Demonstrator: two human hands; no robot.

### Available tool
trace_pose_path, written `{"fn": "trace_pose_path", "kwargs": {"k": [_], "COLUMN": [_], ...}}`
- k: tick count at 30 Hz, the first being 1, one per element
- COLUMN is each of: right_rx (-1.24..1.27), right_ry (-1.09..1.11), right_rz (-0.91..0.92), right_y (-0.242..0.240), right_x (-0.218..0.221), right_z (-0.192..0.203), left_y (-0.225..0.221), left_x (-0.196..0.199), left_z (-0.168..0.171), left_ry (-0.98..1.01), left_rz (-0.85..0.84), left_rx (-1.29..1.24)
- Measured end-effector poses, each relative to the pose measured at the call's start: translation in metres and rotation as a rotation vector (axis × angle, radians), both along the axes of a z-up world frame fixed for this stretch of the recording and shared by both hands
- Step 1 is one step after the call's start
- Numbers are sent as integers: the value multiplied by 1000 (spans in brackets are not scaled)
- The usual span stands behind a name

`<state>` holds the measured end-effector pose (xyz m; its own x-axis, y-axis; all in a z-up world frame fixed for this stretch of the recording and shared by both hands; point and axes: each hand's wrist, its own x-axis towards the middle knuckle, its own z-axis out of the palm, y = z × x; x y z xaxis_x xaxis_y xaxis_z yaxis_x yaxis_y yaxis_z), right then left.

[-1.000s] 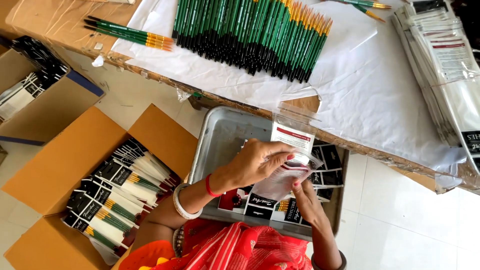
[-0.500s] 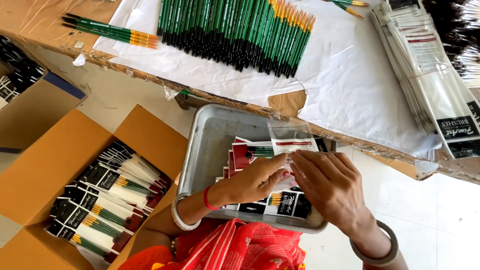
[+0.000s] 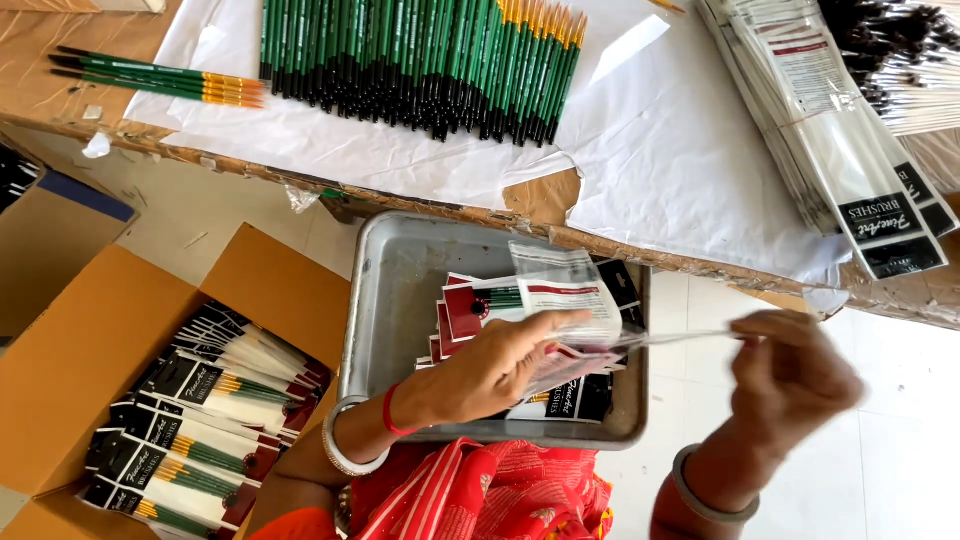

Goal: The person gathers groups of paintbrushes from a table, places them into small plastic bags, and seals the bags by hand.

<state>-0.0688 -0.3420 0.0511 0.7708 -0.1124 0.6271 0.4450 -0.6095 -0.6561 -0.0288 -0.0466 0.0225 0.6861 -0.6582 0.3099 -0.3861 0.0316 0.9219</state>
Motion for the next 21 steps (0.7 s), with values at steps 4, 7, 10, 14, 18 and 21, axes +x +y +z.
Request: {"fn": "trace_pose_path", "kwargs": {"k": [4,7,10,14,18,21], "right_rx": [-154,-423,226,402,423,417], "right_ry": [386,312,386,308,287,262], "right_rz": [-311,-246,61,224,254,328], "right_y": [-96,-31,46,66,53,43], "right_x": [-19,-15,-15,-2,2,13], "right_z": [-69,-43,-36,-58,-82,-89], "left_y": [8,2,-2,8,15,18], "left_x": [5,5,4,4,10,25], "left_z": [-13,-23,-22,-9,-39,-47], "left_ry": [-29,66,83,77,-182,-363], "left_rz": [83,57,44,88,244,262], "left_rx": [-162,-123,-75,71,36,-63]}}
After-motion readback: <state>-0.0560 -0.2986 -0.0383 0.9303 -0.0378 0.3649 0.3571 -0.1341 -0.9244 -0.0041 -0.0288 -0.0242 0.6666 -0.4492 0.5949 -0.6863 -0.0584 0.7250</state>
